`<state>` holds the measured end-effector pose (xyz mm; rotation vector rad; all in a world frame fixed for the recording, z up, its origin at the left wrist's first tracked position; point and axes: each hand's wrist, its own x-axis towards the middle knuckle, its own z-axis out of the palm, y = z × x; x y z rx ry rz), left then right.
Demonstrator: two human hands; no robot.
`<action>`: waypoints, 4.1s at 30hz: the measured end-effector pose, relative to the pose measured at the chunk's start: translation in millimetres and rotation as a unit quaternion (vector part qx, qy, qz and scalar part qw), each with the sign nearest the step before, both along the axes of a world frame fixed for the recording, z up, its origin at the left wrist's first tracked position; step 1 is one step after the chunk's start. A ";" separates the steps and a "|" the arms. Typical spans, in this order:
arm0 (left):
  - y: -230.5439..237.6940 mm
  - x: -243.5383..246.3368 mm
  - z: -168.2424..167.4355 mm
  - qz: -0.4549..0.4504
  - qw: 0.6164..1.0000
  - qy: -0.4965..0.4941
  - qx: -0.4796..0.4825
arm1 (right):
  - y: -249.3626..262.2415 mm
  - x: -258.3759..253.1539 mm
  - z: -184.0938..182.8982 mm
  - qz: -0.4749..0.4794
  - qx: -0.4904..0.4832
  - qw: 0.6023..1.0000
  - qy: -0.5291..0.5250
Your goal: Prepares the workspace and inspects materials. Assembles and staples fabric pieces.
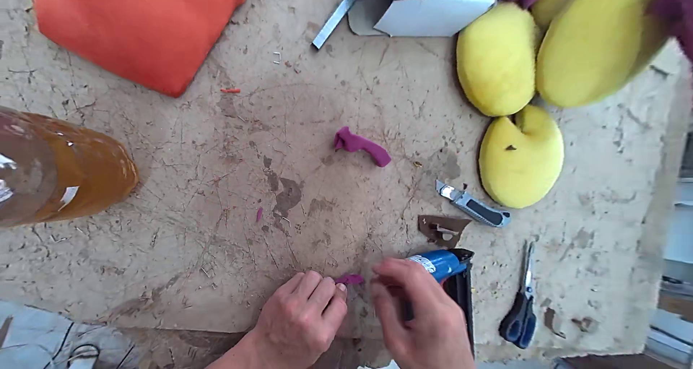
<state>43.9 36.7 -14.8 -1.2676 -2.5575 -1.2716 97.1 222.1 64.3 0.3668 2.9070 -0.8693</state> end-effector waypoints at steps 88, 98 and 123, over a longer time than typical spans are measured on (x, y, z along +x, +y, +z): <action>-12.1 1.7 -9.1 0.076 0.995 0.056 -0.028 | -57.8 0.1 -58.5 -0.130 0.014 0.980 0.150; -7.5 0.6 -1.8 0.090 0.994 0.049 -0.046 | -47.7 9.2 -77.4 -0.050 0.000 0.971 0.233; -16.5 -20.1 -3.0 -0.036 0.998 0.030 -0.045 | 24.7 106.8 -12.4 -0.213 0.152 0.954 -0.148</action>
